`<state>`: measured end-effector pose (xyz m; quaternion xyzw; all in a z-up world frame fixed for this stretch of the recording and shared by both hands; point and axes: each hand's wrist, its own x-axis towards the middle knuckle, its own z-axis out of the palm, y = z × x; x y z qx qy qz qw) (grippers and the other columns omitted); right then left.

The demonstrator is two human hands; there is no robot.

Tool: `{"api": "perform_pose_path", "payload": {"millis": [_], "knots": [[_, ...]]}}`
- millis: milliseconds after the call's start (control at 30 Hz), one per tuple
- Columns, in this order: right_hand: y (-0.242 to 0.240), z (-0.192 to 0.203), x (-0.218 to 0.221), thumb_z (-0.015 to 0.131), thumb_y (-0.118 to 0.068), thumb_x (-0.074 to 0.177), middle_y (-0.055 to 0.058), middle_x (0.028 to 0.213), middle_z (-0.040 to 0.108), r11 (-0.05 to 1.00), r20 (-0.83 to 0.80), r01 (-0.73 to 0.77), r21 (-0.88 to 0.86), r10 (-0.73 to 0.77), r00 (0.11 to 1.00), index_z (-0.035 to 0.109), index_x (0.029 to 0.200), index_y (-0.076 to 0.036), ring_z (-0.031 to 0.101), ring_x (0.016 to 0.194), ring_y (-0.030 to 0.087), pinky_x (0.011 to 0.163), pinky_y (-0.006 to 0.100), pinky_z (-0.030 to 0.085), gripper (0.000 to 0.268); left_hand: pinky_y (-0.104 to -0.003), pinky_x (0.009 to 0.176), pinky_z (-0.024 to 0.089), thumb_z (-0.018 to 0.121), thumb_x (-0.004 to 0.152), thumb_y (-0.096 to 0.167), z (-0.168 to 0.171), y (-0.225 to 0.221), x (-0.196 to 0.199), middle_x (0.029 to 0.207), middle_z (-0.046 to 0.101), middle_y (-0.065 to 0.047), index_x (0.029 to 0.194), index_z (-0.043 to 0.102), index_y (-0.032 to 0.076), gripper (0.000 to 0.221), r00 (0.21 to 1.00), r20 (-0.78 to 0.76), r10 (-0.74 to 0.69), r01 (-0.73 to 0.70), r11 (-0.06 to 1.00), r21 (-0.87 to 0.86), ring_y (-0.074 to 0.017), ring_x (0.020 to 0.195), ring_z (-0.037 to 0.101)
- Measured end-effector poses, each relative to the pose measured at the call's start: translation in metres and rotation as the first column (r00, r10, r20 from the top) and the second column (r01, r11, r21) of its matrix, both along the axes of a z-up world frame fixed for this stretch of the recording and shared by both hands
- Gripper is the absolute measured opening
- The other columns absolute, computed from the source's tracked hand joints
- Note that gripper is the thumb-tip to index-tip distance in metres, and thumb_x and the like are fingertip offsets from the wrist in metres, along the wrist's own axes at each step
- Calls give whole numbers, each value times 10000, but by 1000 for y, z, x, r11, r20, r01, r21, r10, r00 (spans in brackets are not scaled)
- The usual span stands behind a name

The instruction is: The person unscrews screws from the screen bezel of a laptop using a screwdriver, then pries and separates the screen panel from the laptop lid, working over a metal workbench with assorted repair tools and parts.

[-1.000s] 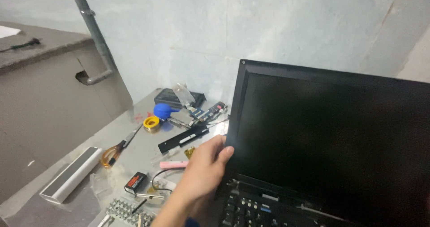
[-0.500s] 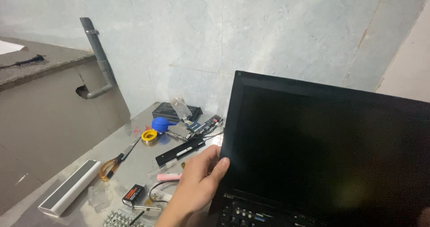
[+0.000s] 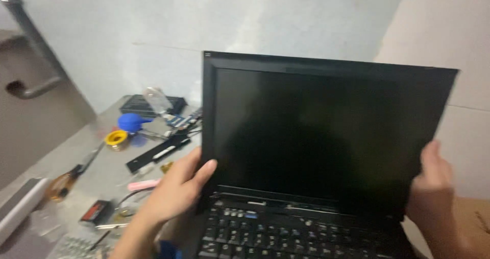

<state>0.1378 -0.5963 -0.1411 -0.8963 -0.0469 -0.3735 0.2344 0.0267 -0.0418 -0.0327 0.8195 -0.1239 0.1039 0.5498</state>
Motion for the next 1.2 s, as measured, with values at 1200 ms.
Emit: {"api": "perform_pose_path", "payload": {"millis": [1200], "knots": [[52,19,-25,435,-239,1141,243,1081,645,851,81,-520,78,514,854,629,1200,135,643,951,292,859,353,514,425,-543,811,551,337,1129,353,-32,-30,12,997,715,-253,1457,547,75,479,753,-432,496,-463,866,187,-411,853,708]]}}
